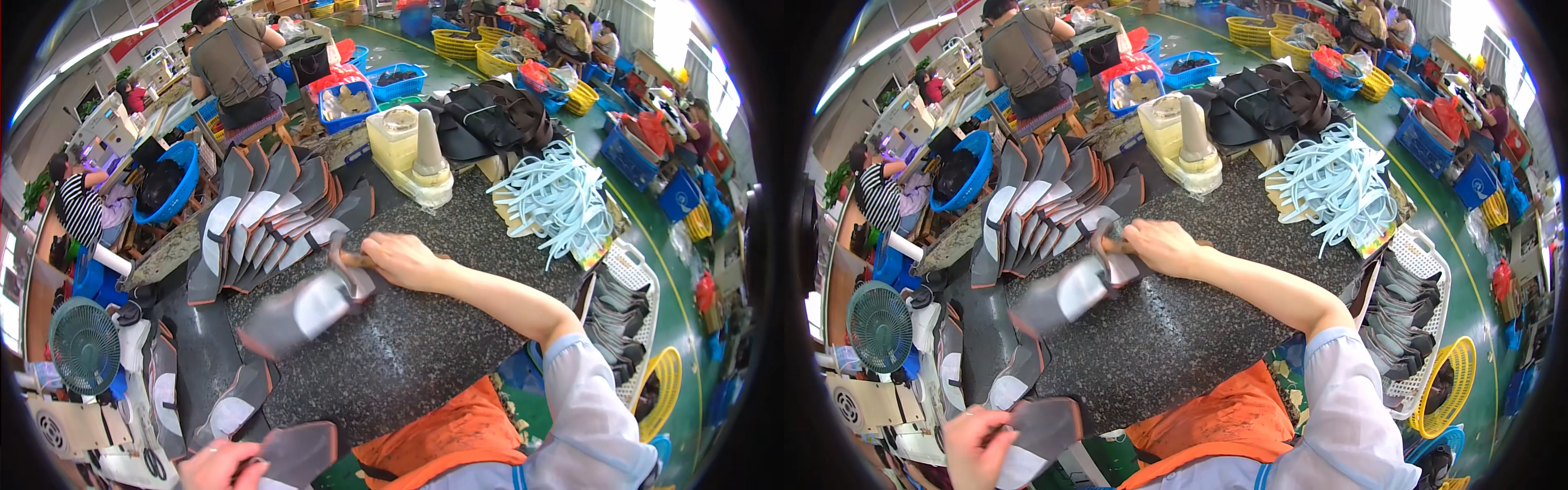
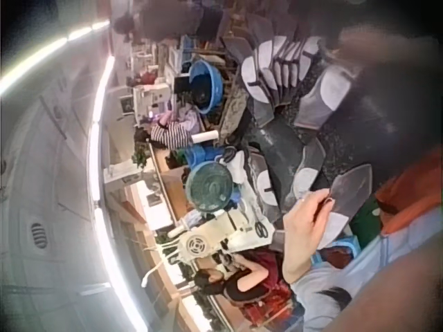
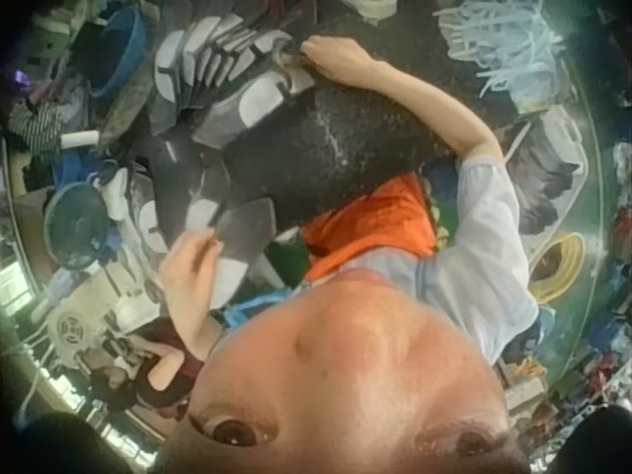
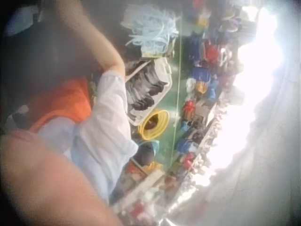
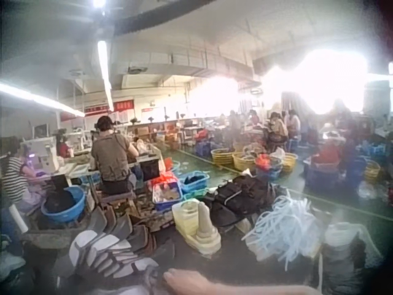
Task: The person folds the edges of shoe upper components by hand, flattens the folds by tapping them with a hammer, and stacks the finished pieces.
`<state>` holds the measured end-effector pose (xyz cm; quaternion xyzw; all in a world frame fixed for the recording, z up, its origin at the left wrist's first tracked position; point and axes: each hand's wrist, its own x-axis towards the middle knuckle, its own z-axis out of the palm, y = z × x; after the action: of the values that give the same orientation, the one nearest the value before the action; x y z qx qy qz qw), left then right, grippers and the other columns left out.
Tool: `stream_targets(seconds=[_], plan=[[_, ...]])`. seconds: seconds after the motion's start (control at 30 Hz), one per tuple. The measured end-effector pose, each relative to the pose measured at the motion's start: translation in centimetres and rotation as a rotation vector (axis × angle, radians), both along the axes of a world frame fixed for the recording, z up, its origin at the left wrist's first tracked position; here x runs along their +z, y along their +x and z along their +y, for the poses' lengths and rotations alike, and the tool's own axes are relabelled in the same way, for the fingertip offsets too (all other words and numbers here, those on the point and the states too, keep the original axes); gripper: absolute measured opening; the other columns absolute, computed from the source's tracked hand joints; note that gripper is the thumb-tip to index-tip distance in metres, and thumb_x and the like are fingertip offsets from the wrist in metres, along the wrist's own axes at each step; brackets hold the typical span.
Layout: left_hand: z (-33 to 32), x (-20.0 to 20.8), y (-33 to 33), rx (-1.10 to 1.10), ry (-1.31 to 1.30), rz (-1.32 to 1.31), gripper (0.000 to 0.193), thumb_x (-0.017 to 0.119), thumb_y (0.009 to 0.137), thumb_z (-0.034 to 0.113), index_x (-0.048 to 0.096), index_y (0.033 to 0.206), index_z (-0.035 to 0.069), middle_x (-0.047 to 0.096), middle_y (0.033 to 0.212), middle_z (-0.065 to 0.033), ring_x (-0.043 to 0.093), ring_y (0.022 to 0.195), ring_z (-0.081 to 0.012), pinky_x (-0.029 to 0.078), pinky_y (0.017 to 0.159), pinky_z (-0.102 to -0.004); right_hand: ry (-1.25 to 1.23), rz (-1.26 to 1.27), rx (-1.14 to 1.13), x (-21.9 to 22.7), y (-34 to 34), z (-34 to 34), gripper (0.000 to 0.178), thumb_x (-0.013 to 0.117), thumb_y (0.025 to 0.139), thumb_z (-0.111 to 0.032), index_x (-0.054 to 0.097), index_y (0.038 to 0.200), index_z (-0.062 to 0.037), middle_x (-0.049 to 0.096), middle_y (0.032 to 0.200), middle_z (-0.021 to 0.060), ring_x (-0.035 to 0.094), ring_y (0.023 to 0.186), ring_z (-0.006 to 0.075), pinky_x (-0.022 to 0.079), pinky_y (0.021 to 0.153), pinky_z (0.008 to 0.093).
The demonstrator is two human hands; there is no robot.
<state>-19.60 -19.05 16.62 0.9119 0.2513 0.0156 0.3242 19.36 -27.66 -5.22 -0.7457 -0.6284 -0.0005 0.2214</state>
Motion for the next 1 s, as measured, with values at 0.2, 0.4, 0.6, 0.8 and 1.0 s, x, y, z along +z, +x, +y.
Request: stream_targets(seconds=[0.2, 0.4, 0.6, 0.8, 1.0], plan=[[0.1, -16.9, 1.0, 0.055, -0.457, -0.025, 0.023, 0.079, 0.085, 0.009, 0.075, 0.106, 0.001, 0.076, 0.093, -0.0103, 0.072, 0.08, -0.0133, 0.057, 0.074, -0.0277, 0.346, 0.121, 0.057, 2.7, -6.5, -2.7, 0.026, 0.071, 0.086, -0.015, 0.058, 0.098, 0.0034, 0.061, 0.102, 0.0217, 0.061, 0.095, 0.0411, 0.049, 0.087, 0.0519], [-2.6, -17.1, 5.9, 0.123, -0.6, -0.302, 0.01, 0.076, 0.087, 0.002, 0.072, 0.096, 0.001, 0.074, 0.089, -0.0077, 0.07, 0.077, -0.0105, 0.056, 0.067, -0.0273, -0.281, 0.729, 0.152, 6.2, -11.5, -8.5, 0.029, 0.068, 0.093, -0.023, 0.055, 0.104, -0.0004, 0.067, 0.086, 0.022, 0.068, 0.088, 0.044, 0.052, 0.074, 0.0502], [-2.3, -14.8, 5.9, -0.176, -0.245, -0.345, 0.01, 0.076, 0.084, -0.003, 0.073, 0.093, 0.001, 0.072, 0.093, -0.0083, 0.07, 0.075, -0.0158, 0.055, 0.067, -0.0278, -0.231, 0.829, 0.173, 7.1, -12.0, -9.3, 0.026, 0.064, 0.092, -0.015, 0.056, 0.111, 0.0001, 0.068, 0.088, 0.022, 0.069, 0.086, 0.0424, 0.053, 0.072, 0.0478], [-1.8, -14.5, 6.0, -0.072, -0.692, -0.186, 0.006, 0.076, 0.086, 0.0, 0.073, 0.092, -0.001, 0.069, 0.088, -0.0036, 0.062, 0.071, -0.0065, 0.049, 0.062, -0.0244, -0.271, 0.832, 0.214, 7.7, -12.8, -10.4, 0.025, 0.062, 0.092, -0.011, 0.055, 0.112, 0.0012, 0.067, 0.09, 0.0218, 0.07, 0.085, 0.041, 0.054, 0.072, 0.0456], [-3.1, -15.0, 7.5, -0.003, -0.639, -0.08, 0.012, 0.078, 0.088, 0.007, 0.068, 0.091, 0.002, 0.057, 0.066, 0.0028, 0.049, 0.06, -0.0041, 0.04, 0.055, -0.0248, -0.276, 0.848, 0.155, 7.9, -12.9, -11.8, 0.024, 0.063, 0.094, -0.016, 0.056, 0.11, 0.0007, 0.065, 0.091, 0.0221, 0.069, 0.086, 0.042, 0.054, 0.071, 0.0472]])
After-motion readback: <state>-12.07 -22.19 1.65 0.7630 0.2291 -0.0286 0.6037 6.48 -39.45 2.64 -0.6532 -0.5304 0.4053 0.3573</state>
